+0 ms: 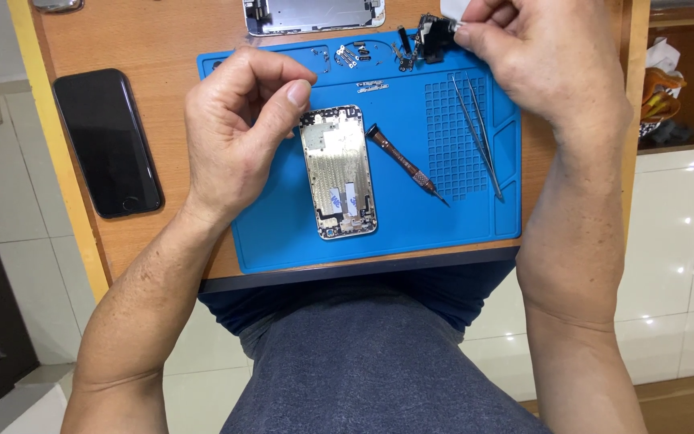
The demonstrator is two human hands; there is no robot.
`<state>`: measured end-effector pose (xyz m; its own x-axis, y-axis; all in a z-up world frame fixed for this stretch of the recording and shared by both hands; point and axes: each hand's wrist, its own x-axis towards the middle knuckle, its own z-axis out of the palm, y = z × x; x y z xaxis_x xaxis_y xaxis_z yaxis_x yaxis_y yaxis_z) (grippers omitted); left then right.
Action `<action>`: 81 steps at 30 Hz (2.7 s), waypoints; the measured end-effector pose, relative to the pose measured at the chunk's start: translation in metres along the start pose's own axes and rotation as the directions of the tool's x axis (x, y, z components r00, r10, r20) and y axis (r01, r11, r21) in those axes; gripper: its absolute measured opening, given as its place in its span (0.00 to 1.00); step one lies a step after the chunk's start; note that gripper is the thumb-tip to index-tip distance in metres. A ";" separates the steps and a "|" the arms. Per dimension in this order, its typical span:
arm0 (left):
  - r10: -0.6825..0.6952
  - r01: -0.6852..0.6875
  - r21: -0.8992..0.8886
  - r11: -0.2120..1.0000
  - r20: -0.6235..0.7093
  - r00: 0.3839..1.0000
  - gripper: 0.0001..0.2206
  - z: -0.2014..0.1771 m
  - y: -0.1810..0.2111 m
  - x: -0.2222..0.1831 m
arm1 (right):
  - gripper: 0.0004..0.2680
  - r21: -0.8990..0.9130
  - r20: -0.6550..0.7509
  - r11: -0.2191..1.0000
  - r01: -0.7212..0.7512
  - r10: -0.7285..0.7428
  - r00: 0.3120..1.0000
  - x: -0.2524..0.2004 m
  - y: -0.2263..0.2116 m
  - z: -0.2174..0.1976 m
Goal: Disassembling and cleaning the internal frame of a mobile phone using specialized tools like tweezers and a screwdriver.
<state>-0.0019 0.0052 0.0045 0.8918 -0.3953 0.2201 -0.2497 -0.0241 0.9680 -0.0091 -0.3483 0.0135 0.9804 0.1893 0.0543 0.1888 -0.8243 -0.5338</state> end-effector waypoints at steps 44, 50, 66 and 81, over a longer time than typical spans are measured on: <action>0.159 -0.150 0.088 0.985 -0.117 0.980 0.08 -0.002 0.002 -0.006 | 0.08 -0.435 -0.533 0.841 -0.322 0.048 0.845 -0.154 0.035 0.022; 0.153 -0.149 0.035 0.988 -0.228 0.961 0.06 -0.006 -0.009 0.001 | 0.09 -0.563 -0.527 0.731 -0.387 0.043 0.849 -0.169 0.043 0.030; 0.438 -0.405 0.753 0.519 0.173 0.882 0.09 -0.030 -0.042 0.010 | 0.06 0.322 -0.435 0.936 0.143 0.012 0.900 -0.067 -0.083 -0.011; 0.392 -0.447 0.799 0.402 0.291 0.873 0.09 -0.023 -0.039 0.009 | 0.04 0.011 -0.106 0.967 0.253 -0.251 0.962 -0.010 -0.068 0.005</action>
<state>0.0240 0.0235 -0.0287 0.5710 -0.6216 0.5362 -0.8003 -0.5672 0.1946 -0.0320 -0.2908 0.0449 0.9019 0.3323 0.2760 0.4305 -0.7435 -0.5118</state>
